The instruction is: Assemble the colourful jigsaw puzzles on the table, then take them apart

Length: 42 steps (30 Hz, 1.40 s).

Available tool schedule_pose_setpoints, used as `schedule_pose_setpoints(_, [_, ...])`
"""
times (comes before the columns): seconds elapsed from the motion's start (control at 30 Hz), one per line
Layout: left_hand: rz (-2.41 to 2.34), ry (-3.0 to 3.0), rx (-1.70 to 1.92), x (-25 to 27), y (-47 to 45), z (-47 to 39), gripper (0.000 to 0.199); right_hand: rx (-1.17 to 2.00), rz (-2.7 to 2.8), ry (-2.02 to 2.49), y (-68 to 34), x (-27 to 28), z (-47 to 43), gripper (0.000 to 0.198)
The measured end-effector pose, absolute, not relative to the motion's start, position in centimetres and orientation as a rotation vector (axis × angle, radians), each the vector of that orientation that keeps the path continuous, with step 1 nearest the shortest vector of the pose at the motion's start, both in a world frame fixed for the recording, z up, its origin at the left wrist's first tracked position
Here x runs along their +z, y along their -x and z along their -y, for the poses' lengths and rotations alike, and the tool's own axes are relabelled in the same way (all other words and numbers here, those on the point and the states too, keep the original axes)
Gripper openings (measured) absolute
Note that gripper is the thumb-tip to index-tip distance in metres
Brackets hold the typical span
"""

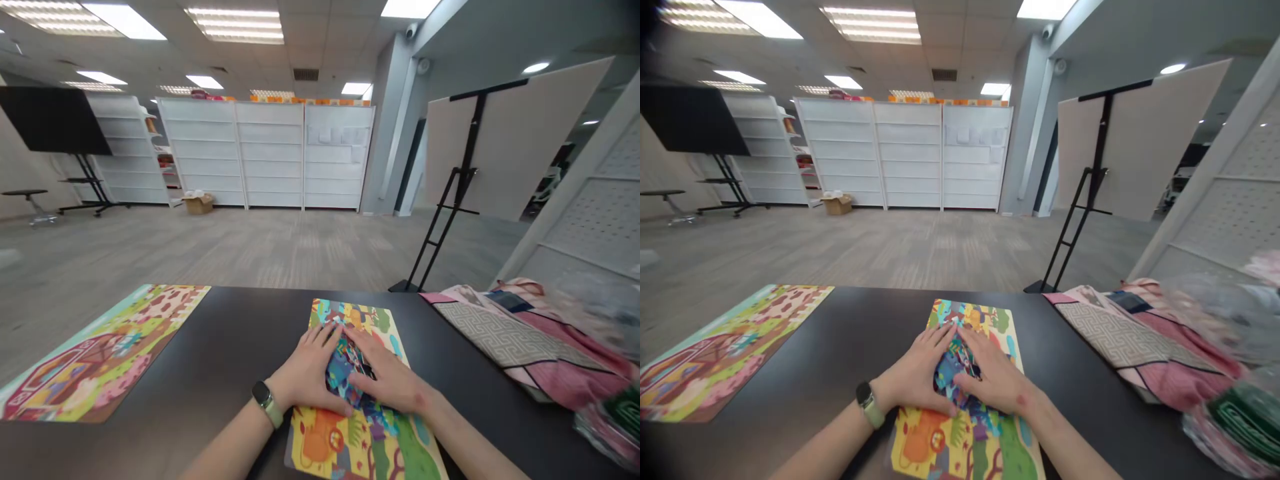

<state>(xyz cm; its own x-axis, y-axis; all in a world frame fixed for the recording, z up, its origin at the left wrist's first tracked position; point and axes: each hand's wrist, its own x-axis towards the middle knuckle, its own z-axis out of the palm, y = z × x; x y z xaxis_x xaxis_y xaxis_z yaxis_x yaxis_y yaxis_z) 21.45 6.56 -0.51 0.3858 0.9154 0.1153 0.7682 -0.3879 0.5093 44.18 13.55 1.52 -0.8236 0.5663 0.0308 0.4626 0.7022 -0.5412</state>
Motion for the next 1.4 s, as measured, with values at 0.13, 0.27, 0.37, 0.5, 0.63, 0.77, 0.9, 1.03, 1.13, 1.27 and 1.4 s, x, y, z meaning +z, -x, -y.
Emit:
schedule_pose_setpoints(0.13, [-1.436, -2.265, 0.648, -0.6, -21.5, -6.8, 0.135, 0.771, 2.866, 0.791, -44.0, 1.8, -12.5, 0.134])
schedule_pose_setpoints(0.27, [-1.359, -2.257, 0.731, -0.3, -20.6, -6.8, 0.102, 0.702, 2.835, 0.835, -44.4, 2.0, -12.4, 0.100])
schedule_pose_setpoints(0.37, [-1.325, -2.258, 0.785, -0.3, -20.2, -6.9, 0.078, 0.645, 2.717, 0.783, -44.7, 1.9, -13.0, 0.065])
schedule_pose_setpoints(0.5, [-1.346, -2.258, 0.777, -0.3, -20.2, -6.9, 0.072, 0.644, 2.544, 0.780, -45.2, 1.4, -14.2, 0.061])
schedule_pose_setpoints(0.63, [-1.467, -2.242, 0.770, -0.1, -20.5, -6.8, 0.094, 0.621, 2.397, 0.854, -45.9, 0.9, -15.7, 0.061])
schedule_pose_setpoints(0.77, [-1.495, -2.245, 0.692, -0.2, -21.0, -6.9, 0.118, 0.641, 2.246, 0.897, -46.0, 0.7, -16.6, 0.059])
schedule_pose_setpoints(0.9, [-1.419, -2.301, 0.723, -0.7, -21.6, -6.8, 0.100, 0.659, 2.254, 0.936, -45.2, 0.2, -16.5, 0.055])
schedule_pose_setpoints(1.03, [-1.308, -2.249, 0.844, -1.0, -21.9, -6.7, 0.080, 0.644, 2.492, 0.845, -44.8, -0.3, -15.8, 0.067])
schedule_pose_setpoints(1.13, [-1.282, -2.161, 0.918, -0.7, -22.0, -6.7, 0.086, 0.695, 2.542, 0.725, -45.0, -0.2, -15.2, 0.065])
schedule_pose_setpoints(1.27, [-1.287, -2.217, 0.910, -0.6, -22.1, -6.4, 0.118, 0.888, 2.458, 0.521, -45.1, 0.5, -14.9, 0.058])
schedule_pose_setpoints(1.4, [-1.324, -2.175, 1.031, -0.8, -22.1, -7.4, 0.087, 0.996, 2.139, 0.599, -45.2, 1.1, -16.1, 0.046])
